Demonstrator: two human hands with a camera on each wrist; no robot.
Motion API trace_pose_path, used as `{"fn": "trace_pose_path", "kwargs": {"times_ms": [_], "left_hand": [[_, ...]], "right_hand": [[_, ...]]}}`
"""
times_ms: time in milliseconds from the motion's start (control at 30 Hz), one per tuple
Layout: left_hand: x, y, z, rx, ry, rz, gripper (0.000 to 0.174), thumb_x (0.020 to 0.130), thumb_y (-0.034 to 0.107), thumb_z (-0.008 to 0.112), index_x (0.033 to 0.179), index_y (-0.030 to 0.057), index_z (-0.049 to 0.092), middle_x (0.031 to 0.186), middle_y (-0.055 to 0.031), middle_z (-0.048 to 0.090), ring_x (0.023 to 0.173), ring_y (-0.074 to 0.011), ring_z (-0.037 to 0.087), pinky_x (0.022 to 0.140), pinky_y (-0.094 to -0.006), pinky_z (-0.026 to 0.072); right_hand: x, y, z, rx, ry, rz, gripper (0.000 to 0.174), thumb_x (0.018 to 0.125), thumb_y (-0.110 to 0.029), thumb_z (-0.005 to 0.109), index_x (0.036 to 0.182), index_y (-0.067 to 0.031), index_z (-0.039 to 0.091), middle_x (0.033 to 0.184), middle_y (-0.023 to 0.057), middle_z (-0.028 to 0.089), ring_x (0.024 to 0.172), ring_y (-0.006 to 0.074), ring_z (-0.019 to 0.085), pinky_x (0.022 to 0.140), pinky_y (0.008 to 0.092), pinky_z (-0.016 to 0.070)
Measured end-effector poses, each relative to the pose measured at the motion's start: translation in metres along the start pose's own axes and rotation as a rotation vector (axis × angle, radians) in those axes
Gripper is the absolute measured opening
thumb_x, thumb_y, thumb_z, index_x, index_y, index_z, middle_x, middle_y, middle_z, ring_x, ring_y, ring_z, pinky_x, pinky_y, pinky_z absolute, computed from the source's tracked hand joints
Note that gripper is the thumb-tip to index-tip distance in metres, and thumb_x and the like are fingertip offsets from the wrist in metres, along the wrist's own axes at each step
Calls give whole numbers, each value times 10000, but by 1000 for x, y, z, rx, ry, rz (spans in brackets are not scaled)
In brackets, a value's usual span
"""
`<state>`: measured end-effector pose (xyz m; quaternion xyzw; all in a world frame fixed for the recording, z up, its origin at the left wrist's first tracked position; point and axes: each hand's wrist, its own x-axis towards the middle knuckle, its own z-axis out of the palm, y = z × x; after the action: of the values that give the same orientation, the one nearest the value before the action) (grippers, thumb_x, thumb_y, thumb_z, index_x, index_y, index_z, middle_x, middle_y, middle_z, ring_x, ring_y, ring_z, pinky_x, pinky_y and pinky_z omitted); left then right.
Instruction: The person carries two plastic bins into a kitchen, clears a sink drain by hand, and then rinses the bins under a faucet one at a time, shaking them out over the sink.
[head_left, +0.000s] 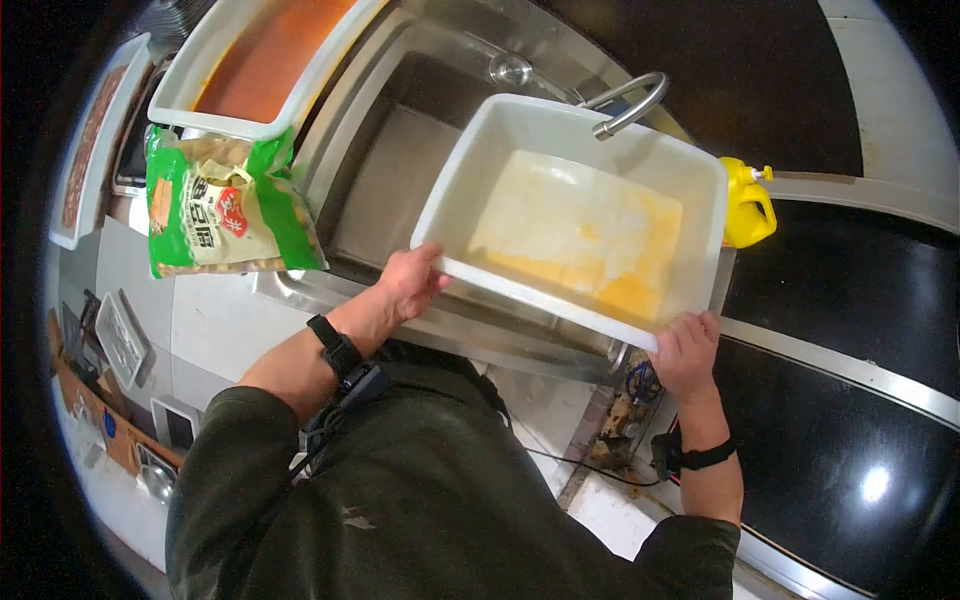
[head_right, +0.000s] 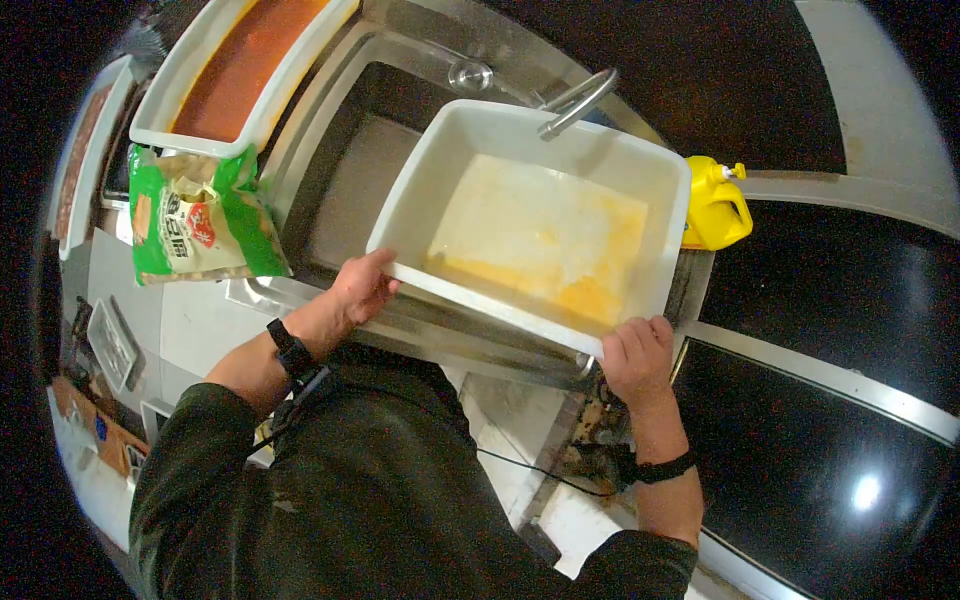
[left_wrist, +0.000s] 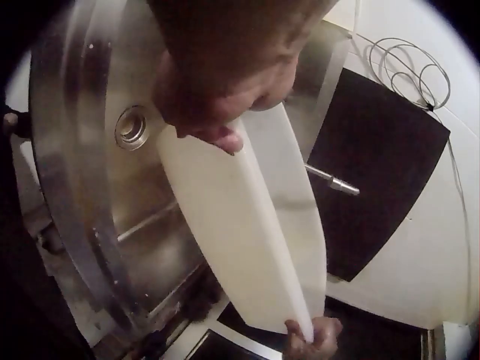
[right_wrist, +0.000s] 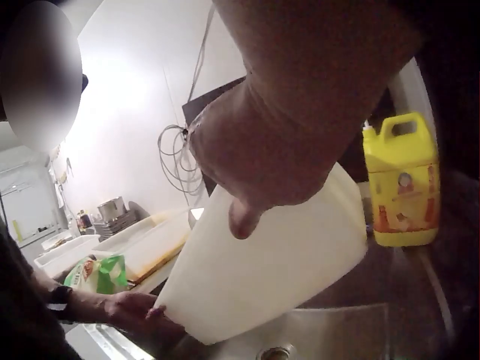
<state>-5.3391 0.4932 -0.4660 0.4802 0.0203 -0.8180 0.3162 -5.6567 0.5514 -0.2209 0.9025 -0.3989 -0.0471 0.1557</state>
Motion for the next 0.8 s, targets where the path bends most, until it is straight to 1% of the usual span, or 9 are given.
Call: {"fn": "trace_pose_path", "kwargs": {"times_ms": [67, 133, 267, 333, 433, 500, 567, 700, 800], "left_hand": [[-2, 1, 12, 19, 40, -8, 331, 903, 181, 518, 1144, -46, 498, 914, -130, 570, 637, -183, 556, 490, -272, 462], [-25, 5, 23, 251, 154, -74, 277, 891, 153, 500, 1085, -44, 503, 824, -96, 542, 530, -154, 492, 417, -267, 397], [-14, -4, 26, 363, 194, 50, 259, 904, 181, 490, 1058, -28, 502, 754, -69, 524, 470, -137, 447, 372, -275, 355], [-20, 4, 28, 473, 195, 23, 290, 904, 196, 495, 1098, -19, 499, 744, -54, 523, 469, -127, 433, 370, -272, 346], [-13, -2, 28, 403, 247, 59, 320, 881, 178, 491, 1148, 3, 505, 729, -44, 522, 464, -117, 421, 381, -264, 338], [-14, -4, 33, 403, 255, 69, 321, 871, 152, 472, 1155, 4, 503, 730, -43, 524, 466, -116, 421, 384, -263, 338], [-12, -7, 37, 406, 247, 78, 353, 838, 91, 433, 1173, -6, 490, 738, -42, 532, 475, -108, 421, 387, -258, 337], [-12, -15, 51, 337, 312, 116, 365, 836, 85, 434, 1182, -18, 487, 738, -43, 534, 476, -108, 425, 393, -259, 338], [-13, -19, 53, 380, 310, 122, 369, 836, 83, 436, 1186, -25, 482, 758, -49, 542, 478, -112, 432, 395, -255, 338]], "right_hand": [[-14, 10, 13, -7, -21, 16, 217, 605, -199, 662, 725, -82, 524, 739, 77, 509, 731, 262, 538, 741, 418, 397], [-26, 18, 23, 139, -274, 66, 259, 639, -259, 704, 736, -69, 557, 772, 85, 545, 740, 271, 547, 773, 415, 404], [-22, 46, 35, 379, -330, 36, 330, 670, -303, 729, 811, -36, 596, 843, 122, 591, 795, 304, 563, 789, 420, 415], [-17, 67, 52, 566, -204, 199, 374, 725, -299, 716, 921, 3, 616, 922, 171, 615, 875, 329, 576, 810, 417, 431], [21, 122, 86, 526, -272, 490, 410, 845, -201, 602, 1148, 67, 530, 1118, 238, 579, 1069, 395, 537, 940, 433, 423], [52, 169, 123, 500, -299, 331, 462, 876, -185, 554, 1249, 71, 458, 1278, 256, 493, 1180, 407, 476, 1015, 425, 378], [91, 204, 156, 453, -407, 373, 524, 894, -193, 518, 1330, 64, 385, 1387, 256, 393, 1266, 393, 405, 1061, 412, 335], [151, 242, 209, 524, -364, 306, 542, 900, -174, 485, 1373, 43, 333, 1427, 257, 335, 1323, 388, 324, 1091, 390, 306], [179, 241, 225, 437, -378, 283, 484, 895, -168, 486, 1321, 44, 394, 1393, 259, 378, 1297, 389, 356, 1071, 395, 330]]}}
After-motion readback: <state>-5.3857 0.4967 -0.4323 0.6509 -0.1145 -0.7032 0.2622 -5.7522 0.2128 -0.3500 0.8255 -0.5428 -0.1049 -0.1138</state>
